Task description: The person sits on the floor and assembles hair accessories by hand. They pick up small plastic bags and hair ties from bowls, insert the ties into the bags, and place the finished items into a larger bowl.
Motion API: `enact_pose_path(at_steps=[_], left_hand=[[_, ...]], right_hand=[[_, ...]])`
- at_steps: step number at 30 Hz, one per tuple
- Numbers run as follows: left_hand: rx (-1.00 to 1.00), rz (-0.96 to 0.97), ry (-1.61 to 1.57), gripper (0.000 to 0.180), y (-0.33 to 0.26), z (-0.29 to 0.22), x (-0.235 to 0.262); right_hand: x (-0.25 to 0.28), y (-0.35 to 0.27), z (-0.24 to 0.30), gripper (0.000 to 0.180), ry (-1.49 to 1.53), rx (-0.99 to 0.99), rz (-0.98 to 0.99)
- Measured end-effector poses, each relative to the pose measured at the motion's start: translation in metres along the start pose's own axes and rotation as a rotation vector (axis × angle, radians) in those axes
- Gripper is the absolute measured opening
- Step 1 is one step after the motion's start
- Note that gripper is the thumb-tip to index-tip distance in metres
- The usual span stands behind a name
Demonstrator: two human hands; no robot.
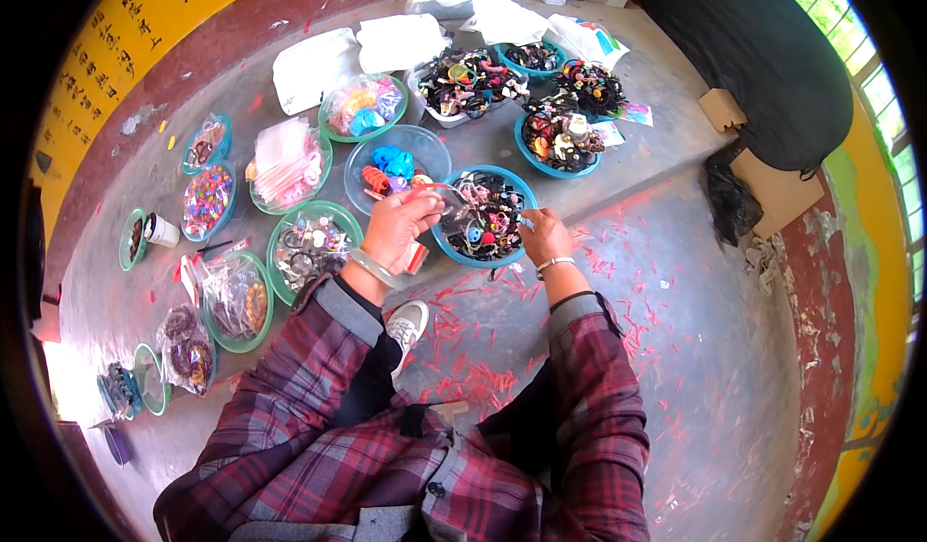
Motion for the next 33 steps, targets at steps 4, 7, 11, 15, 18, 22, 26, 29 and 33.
enact_pose_path(at_steps=[4,7,11,15,18,22,26,29,33], left_hand=[[0.018,0.028,-0.05,0.018,-0.002,0.001,0.002],[0.03,0.013,-0.029,0.018,-0.004,0.001,0.002],[0.053,0.021,-0.01,0.017,-0.002,0.003,0.004],[0.041,0.018,0.0,0.017,-0.003,0.0,0.005],[0.044,0.027,0.009,0.018,-0.003,0.002,0.002],[0.039,0.03,0.027,0.018,-0.003,0.005,0.004],[0.03,0.051,0.02,0.019,-0.001,0.011,0.004],[0.017,0.059,-0.007,0.018,0.001,0.013,0.004],[0.026,0.029,0.021,0.017,0.001,0.011,0.008]], right_hand=[[-0.032,0.013,0.018,0.048,-0.078,0.056,0.167],[-0.05,0.028,0.014,0.049,-0.217,0.056,0.168],[-0.075,0.043,0.011,0.05,-0.298,0.105,0.198],[-0.077,0.044,0.01,0.032,-0.28,-0.006,0.153],[-0.068,0.046,-0.006,0.019,-0.199,0.005,0.016],[-0.061,0.038,-0.008,0.017,-0.154,0.005,0.033],[-0.08,0.039,-0.02,0.018,-0.259,-0.021,0.108],[-0.085,0.04,-0.027,0.016,-0.26,-0.087,0.003],[-0.08,0.045,-0.024,0.017,-0.098,-0.095,0.014]])
Point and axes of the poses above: each hand's wrist, its own y-axis towards the middle knuckle, its own x-axis out of the back of the hand, z = x × y, the point moved 7 cm from there along y, towards the middle knuckle, and after that the axes turned 2 degrees about z, right-handed, at the moved point
